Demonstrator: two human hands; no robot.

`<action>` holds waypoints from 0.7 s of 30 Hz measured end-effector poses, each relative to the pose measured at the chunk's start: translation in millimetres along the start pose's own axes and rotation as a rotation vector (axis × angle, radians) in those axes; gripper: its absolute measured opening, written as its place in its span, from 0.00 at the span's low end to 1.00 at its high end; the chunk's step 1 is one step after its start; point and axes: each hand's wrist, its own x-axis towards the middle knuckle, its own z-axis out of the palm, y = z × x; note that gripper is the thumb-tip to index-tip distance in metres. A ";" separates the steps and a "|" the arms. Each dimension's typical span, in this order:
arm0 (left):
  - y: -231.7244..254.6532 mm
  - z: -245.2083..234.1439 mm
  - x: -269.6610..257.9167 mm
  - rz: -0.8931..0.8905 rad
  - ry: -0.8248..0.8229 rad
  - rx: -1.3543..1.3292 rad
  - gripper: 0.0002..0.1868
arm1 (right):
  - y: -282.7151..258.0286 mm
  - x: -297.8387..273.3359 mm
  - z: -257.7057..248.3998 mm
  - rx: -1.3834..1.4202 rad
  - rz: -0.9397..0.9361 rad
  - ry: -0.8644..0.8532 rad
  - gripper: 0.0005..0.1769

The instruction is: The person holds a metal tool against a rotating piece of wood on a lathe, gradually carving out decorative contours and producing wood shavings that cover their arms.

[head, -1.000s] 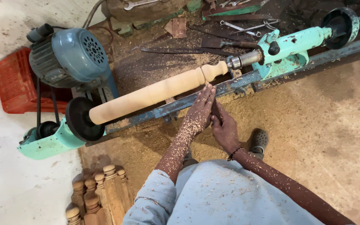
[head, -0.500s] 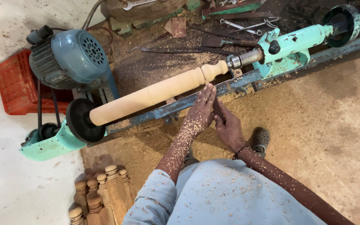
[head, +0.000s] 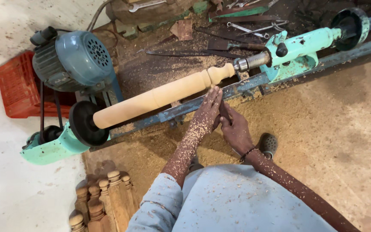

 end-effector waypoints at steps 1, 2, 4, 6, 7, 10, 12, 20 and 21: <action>-1.4 0.3 2.3 -0.008 -0.004 -0.002 0.49 | 0.5 1.5 -0.8 -0.009 0.018 -0.008 0.31; -2.3 1.1 4.5 0.003 0.011 0.011 0.49 | 1.3 2.6 -1.5 -0.018 0.037 -0.016 0.31; -4.6 1.9 3.3 0.023 0.035 0.038 0.48 | 3.3 1.4 1.1 -0.003 -0.111 0.014 0.31; -6.0 5.2 4.2 0.020 -0.006 0.019 0.49 | 4.9 1.2 -0.5 0.034 -0.451 0.094 0.31; -7.5 6.5 3.7 0.013 -0.028 0.009 0.50 | 4.6 1.6 -1.7 0.058 -0.274 0.052 0.32; -10.0 12.2 3.5 0.028 0.042 0.029 0.48 | 0.0 1.8 -8.6 0.099 0.117 -0.066 0.34; -9.9 15.6 4.6 0.022 0.014 0.035 0.48 | -6.2 3.7 -18.3 0.083 0.191 -0.107 0.34; -0.8 14.5 13.2 -0.048 -0.085 0.052 0.50 | -25.3 13.5 -54.7 0.000 0.223 -0.247 0.33; 0.9 13.5 13.4 -0.075 -0.114 0.047 0.50 | -25.1 15.4 -59.2 -0.004 0.227 -0.261 0.33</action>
